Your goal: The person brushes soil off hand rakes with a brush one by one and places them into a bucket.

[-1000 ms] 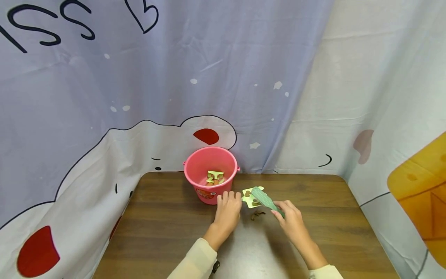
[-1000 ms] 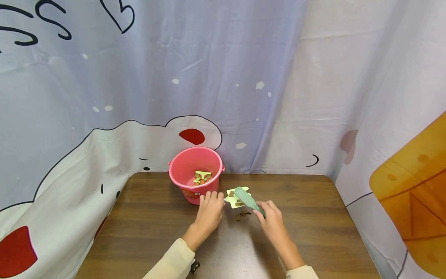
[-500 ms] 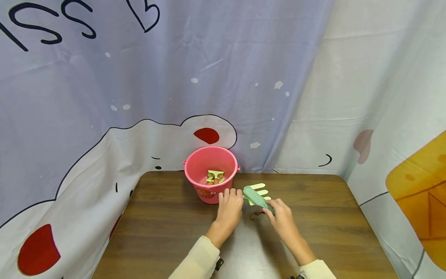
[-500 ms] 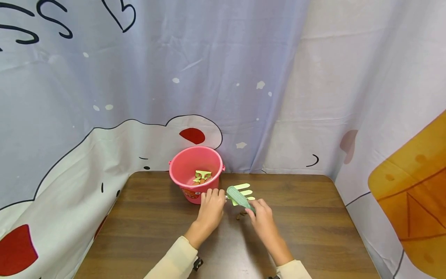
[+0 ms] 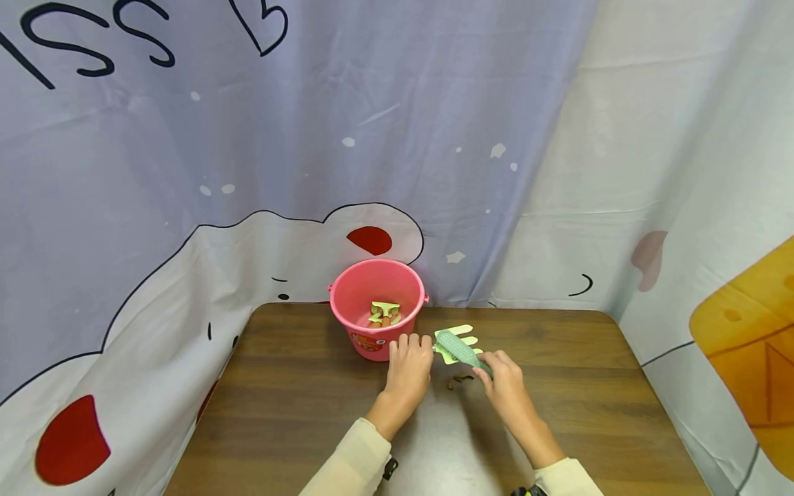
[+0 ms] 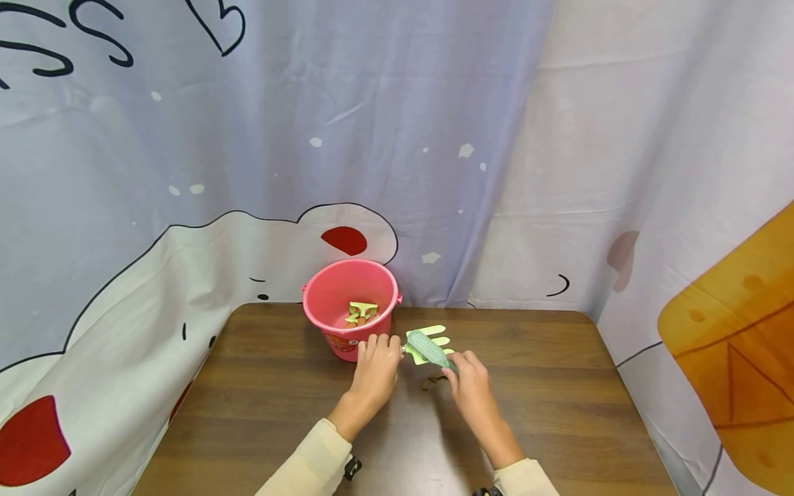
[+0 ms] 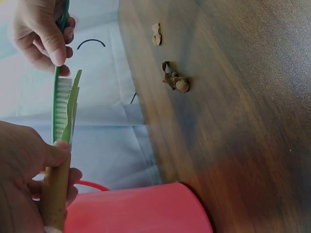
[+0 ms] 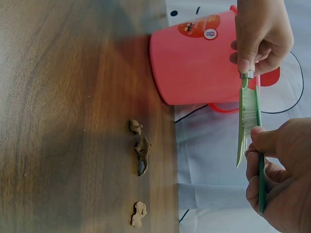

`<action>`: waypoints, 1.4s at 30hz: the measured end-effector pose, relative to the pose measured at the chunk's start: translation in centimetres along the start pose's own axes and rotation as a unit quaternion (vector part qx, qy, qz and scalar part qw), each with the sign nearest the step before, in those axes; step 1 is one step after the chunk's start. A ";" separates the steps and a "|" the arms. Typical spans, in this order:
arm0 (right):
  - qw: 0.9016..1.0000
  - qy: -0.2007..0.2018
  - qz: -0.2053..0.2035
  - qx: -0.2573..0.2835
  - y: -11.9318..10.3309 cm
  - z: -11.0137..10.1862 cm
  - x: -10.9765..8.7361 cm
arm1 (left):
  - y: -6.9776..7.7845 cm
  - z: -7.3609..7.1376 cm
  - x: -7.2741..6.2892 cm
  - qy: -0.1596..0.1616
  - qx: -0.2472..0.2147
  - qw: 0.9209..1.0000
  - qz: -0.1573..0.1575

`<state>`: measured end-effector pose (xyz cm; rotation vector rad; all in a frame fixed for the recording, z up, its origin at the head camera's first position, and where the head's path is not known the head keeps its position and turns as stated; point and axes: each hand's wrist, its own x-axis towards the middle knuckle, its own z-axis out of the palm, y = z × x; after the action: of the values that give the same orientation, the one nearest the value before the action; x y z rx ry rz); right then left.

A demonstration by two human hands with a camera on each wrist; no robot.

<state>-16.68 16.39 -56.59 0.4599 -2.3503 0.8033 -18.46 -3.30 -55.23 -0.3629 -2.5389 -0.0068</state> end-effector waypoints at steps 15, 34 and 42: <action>1.000 -0.001 0.009 -0.006 1.1 -0.6 -0.1 | -0.3 -0.1 0.0 0.012 0.002 1.000 0.004; 0.996 -0.033 0.081 -0.013 4.1 -2.1 -0.3 | -0.9 -0.1 -0.5 0.004 0.004 1.000 0.004; 0.992 -0.067 0.103 0.031 2.3 -2.1 0.5 | -0.2 0.2 -0.6 -0.007 -0.005 1.000 0.008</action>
<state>-17.27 19.37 -55.93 0.3072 -2.5322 0.9703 -18.13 -3.68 -55.75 -0.3880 -2.5511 -0.0119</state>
